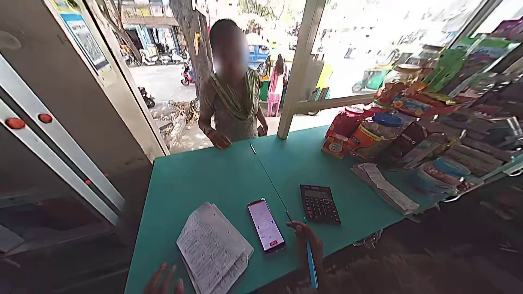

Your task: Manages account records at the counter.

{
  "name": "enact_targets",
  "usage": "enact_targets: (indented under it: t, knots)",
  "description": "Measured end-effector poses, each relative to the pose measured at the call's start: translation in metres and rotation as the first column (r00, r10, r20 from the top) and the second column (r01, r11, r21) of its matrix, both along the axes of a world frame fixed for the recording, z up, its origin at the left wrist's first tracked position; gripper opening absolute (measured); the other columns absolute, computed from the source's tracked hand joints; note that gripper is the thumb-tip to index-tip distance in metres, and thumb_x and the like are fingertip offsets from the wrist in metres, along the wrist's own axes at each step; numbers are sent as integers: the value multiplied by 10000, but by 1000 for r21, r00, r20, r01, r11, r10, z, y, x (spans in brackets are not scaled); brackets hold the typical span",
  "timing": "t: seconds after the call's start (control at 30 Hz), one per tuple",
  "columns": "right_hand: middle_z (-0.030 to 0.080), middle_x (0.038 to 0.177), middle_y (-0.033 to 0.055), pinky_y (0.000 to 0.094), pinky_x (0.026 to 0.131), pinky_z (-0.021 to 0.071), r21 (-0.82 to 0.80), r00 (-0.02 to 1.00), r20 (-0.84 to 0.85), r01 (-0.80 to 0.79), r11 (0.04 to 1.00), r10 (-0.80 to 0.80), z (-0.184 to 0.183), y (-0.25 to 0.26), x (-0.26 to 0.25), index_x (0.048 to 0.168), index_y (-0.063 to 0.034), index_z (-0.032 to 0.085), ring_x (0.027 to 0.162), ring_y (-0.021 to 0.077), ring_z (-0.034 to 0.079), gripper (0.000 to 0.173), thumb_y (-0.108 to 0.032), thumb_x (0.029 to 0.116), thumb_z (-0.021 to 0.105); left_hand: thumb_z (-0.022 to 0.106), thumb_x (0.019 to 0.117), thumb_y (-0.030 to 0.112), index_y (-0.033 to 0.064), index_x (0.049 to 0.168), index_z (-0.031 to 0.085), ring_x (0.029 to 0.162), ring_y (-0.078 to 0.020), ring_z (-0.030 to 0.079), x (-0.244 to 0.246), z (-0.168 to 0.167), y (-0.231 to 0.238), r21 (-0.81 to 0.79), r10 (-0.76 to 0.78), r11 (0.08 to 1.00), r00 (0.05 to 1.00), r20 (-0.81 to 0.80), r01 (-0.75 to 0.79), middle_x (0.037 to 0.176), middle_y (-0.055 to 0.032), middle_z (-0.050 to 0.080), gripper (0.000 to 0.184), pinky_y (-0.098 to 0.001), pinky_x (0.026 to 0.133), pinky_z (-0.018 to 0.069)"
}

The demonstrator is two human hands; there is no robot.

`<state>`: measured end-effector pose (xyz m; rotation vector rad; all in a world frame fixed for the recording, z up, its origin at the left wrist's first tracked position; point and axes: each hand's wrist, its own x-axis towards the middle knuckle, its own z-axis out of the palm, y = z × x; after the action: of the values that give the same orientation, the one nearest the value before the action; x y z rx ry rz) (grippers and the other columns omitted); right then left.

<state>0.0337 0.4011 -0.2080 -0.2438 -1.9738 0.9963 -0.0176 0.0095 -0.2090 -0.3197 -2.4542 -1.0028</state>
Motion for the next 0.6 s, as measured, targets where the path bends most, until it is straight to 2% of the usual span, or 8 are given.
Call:
enact_targets:
  t: [0.1, 0.23, 0.27, 0.4, 0.6]
  knots:
    - [775, 991, 52, 249, 872, 582, 30, 999, 22, -28, 999, 28, 5, 2, 4, 1035, -3, 741, 930, 86, 721, 273, -165, 1038, 521, 436, 1053, 332, -45, 1272, 640, 1368, -464, 450, 0, 3, -32, -61, 100, 993, 995, -23, -101, 1419, -302, 528, 481, -569, 1168, 314]
    - [770, 995, 86, 248, 869, 584, 44, 994, 89, -64, 997, 60, 8, -1, 6, 1067, 38, 718, 946, 98, 724, 218, -91, 1019, 548, 405, 1069, 373, 5, 1315, 627, 1395, -428, 439, -3, -4, -65, -109, 239, 965, 971, 14, -237, 1434, -258, 539, 496, -562, 1183, 277]
    - [769, 997, 91, 248, 858, 581, 61, 993, 96, -70, 996, 64, 10, 0, 4, 1072, 36, 718, 942, 102, 722, 222, -89, 1014, 545, 396, 1069, 387, 13, 1327, 621, 1396, -421, 440, -7, -7, -68, -113, 258, 961, 965, 45, -252, 1438, -252, 537, 506, -561, 1188, 270]
    - [769, 1018, 108, 243, 858, 577, 103, 991, 98, -101, 990, 91, 7, 1, 4, 1076, 39, 722, 942, 113, 721, 227, -83, 997, 548, 387, 1061, 457, 56, 1354, 611, 1357, -403, 492, -11, -13, -63, -199, 303, 941, 945, 126, -275, 1444, -217, 549, 545, -563, 1145, 337]
    - [770, 1001, 98, 221, 848, 583, 72, 993, 90, -86, 994, 79, 8, 2, 4, 1073, 51, 716, 940, 85, 724, 214, -60, 995, 550, 389, 1054, 508, 75, 1363, 612, 1364, -410, 482, -12, -15, -58, -268, 324, 921, 938, 124, -283, 1450, -206, 547, 577, -561, 1142, 342]
